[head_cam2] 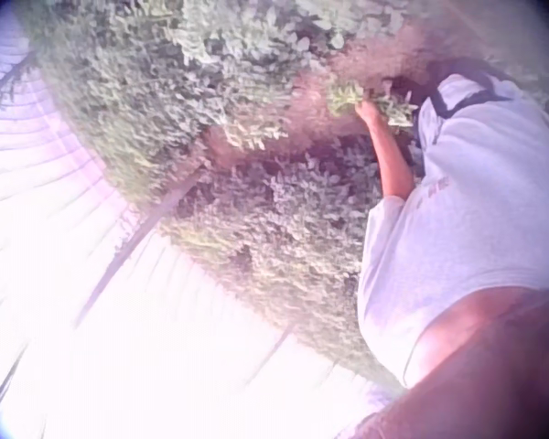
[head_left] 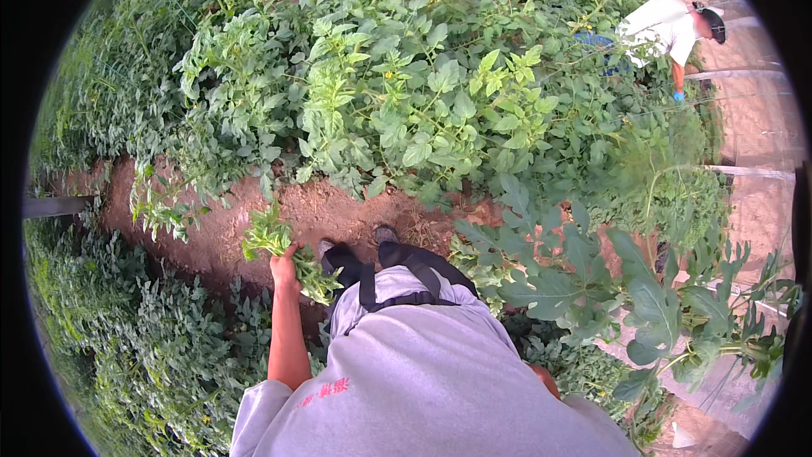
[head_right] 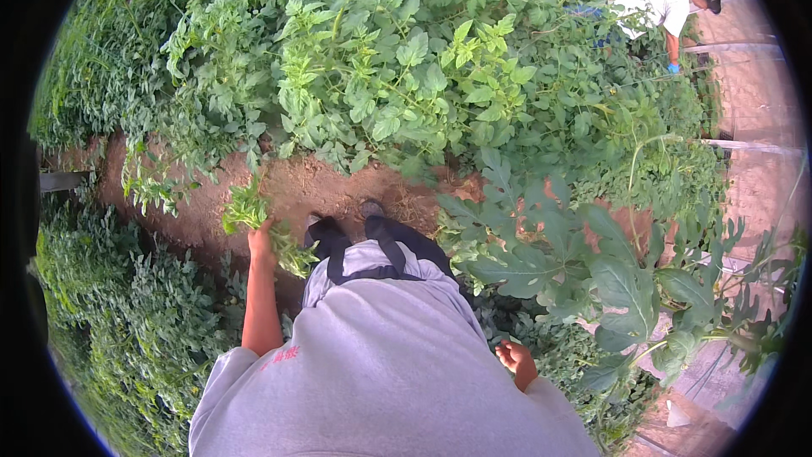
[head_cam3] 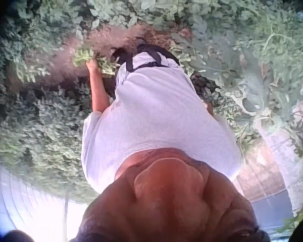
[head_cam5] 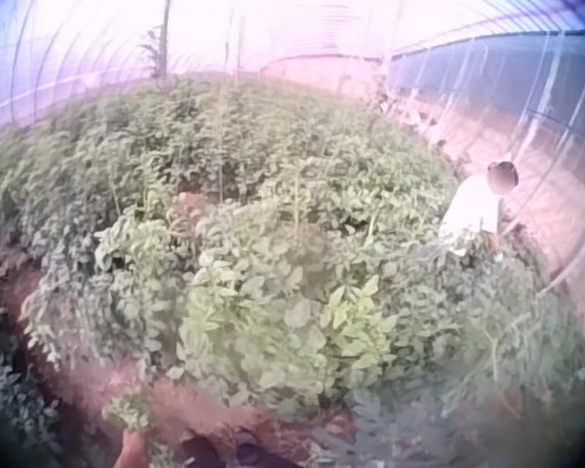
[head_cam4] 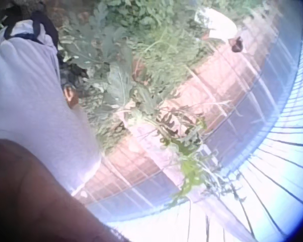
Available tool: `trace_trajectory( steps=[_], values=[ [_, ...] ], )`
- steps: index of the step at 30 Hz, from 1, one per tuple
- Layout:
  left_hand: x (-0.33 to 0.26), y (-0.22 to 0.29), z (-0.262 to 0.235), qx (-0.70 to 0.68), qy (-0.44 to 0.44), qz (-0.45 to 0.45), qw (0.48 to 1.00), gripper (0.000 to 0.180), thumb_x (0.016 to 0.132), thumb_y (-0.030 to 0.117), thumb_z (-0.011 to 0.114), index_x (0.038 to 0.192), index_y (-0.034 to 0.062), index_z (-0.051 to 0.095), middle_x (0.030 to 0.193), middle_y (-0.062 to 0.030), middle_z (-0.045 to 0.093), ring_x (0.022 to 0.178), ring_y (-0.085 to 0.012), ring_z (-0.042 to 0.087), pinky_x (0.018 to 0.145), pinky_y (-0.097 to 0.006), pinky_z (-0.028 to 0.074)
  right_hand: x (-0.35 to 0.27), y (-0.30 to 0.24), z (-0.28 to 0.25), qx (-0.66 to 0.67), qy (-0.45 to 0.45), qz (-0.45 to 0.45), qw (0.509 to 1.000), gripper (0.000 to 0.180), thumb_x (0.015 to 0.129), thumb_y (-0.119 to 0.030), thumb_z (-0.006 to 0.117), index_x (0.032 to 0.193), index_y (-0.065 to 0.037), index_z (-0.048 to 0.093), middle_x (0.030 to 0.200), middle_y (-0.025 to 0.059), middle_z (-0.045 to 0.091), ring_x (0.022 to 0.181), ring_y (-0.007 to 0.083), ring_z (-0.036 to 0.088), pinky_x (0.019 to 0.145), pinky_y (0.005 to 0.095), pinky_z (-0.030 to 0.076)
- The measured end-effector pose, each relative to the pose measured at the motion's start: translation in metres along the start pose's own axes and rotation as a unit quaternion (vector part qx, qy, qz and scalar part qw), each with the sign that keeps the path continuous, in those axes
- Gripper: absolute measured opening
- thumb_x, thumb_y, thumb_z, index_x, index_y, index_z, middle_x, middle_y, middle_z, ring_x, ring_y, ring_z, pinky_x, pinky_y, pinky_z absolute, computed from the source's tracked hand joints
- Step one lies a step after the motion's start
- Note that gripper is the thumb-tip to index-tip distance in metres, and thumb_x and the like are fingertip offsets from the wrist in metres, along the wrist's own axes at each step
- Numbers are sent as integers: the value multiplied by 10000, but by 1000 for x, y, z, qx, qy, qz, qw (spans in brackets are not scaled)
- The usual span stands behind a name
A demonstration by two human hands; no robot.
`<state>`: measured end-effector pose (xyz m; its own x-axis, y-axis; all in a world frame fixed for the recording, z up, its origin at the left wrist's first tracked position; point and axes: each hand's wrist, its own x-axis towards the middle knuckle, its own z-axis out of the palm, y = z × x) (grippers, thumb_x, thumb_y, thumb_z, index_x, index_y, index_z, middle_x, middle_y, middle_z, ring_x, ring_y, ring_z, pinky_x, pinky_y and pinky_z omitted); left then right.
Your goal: The person walks through a greenhouse and repeatedly plucks green leafy vegetable stems from plants, gathering them in the left hand. The person also briefly handles a vine with yellow flowers, removing small parts by hand.
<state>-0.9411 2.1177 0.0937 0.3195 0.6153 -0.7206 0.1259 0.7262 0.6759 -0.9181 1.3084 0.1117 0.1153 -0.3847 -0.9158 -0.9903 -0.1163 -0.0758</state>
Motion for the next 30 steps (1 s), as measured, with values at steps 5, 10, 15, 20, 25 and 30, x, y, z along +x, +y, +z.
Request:
trace_trajectory(
  steps=[5,10,15,20,25,30],
  values=[
    [23,49,-24,40,-16,-25,999,118,897,58,631,1014,56,612,853,-77,678,667,-197,636,589,-366,568,-47,-63,223,-39,-153,-265,951,204,994,-80,543,1132,-65,692,892,38,701,679,91,610,559,228,459],
    [49,91,-43,88,-16,3,996,140,894,45,637,1030,67,614,861,-67,682,682,-174,629,601,-320,528,-126,-264,356,1,-94,-514,852,251,1021,-106,516,1225,-68,657,1019,23,696,845,79,608,686,229,486],
    [49,102,-49,70,-4,36,997,125,913,61,646,1035,66,621,880,-54,678,707,-168,626,602,-321,522,-162,-441,427,125,-111,-545,822,255,1026,-99,514,1236,-67,654,1057,17,681,818,71,585,701,228,480],
    [23,87,-40,44,64,58,995,121,917,79,646,1034,54,632,874,-55,670,711,-177,626,610,-345,535,-160,-551,465,357,-252,-384,814,210,980,-144,578,1168,-80,647,950,9,647,742,105,558,613,251,458],
    [1,62,-34,36,72,25,996,108,917,77,652,1016,38,635,882,-57,670,723,-182,626,633,-350,538,-156,-598,468,434,-355,-328,760,259,961,-294,567,1055,-64,636,856,22,618,669,133,518,545,264,410],
    [3,46,-24,20,72,17,997,85,922,76,647,973,8,642,869,-72,668,737,-194,632,650,-360,555,-154,-618,464,434,-416,-300,740,382,971,-440,495,980,-76,610,868,21,608,708,150,519,576,271,390]
  ],
)
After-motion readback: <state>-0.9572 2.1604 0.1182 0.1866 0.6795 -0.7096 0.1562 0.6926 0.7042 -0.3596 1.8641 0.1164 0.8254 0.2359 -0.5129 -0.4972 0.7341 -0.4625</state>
